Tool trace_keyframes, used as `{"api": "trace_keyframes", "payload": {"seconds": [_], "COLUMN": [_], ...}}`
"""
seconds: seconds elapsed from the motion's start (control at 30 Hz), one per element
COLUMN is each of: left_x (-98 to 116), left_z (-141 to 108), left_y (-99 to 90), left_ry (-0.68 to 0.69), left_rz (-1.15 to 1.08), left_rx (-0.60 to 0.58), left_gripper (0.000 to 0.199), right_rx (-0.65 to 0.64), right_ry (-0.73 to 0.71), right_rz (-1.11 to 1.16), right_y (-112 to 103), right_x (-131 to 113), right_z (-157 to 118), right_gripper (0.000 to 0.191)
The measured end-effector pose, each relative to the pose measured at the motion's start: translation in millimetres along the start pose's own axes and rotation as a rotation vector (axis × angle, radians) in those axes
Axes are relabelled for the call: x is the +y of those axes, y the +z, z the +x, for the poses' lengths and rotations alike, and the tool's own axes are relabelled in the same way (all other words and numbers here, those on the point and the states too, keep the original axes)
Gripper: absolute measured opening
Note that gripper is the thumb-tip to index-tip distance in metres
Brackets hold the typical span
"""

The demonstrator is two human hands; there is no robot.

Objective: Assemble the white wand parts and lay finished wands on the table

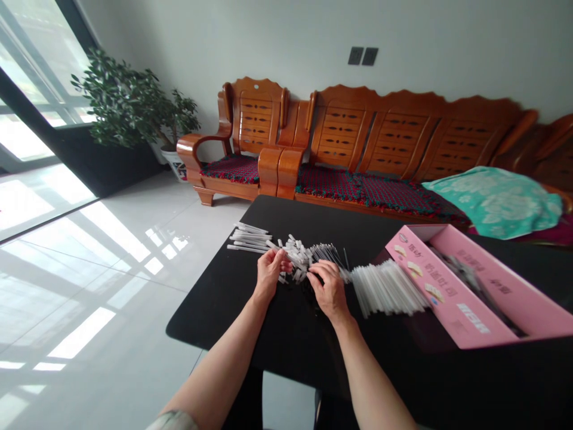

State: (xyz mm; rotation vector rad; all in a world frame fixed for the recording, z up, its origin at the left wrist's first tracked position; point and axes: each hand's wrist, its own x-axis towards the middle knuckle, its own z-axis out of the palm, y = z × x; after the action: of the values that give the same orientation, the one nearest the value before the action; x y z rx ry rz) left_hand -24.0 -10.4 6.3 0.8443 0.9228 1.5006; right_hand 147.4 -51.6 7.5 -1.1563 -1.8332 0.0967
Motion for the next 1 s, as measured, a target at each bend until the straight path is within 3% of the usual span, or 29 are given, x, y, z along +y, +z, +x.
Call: {"api": "trace_keyframes", "payload": {"seconds": [0.1,0.2,0.3,0.37,0.47,0.7,0.87,1.0], "left_x": [1,4,7,9,10,5,3,4], "left_z": [2,8,13,13,9,2,-3,-9], "left_y": [-2.4,-10.5,-18.3,-19.6,-15.6,-7.0,-3.2,1.8], "left_ry": [-0.005,0.063,0.132,0.130,0.093,0.031,-0.035,-0.072], "left_rz": [-0.007,-0.070,-0.128,-0.121,-0.069,-0.027,0.001,0.041], "left_rx": [-0.005,0.156,0.342,0.352,0.238,-0.032,-0.229,-0.411], "left_gripper": [0.041,0.041,0.042,0.042,0.041,0.040,0.039,0.036], "right_rx": [-0.004,0.033,0.146,0.263,0.349,0.256,0.319,0.089], "right_ry": [-0.003,0.024,0.044,0.068,0.123,0.192,0.068,-0.023], "right_rz": [0.021,0.002,-0.073,-0.164,-0.311,-0.480,-0.298,-0.111], "right_y": [-1,-10,-22,-29,-33,-36,-28,-11], "right_x": [-1,7,24,37,52,56,25,-6], "right_z": [1,0,-4,-7,-13,-16,-6,2], "right_gripper": [0.016,0.016,0.014,0.014,0.015,0.019,0.015,0.024]}}
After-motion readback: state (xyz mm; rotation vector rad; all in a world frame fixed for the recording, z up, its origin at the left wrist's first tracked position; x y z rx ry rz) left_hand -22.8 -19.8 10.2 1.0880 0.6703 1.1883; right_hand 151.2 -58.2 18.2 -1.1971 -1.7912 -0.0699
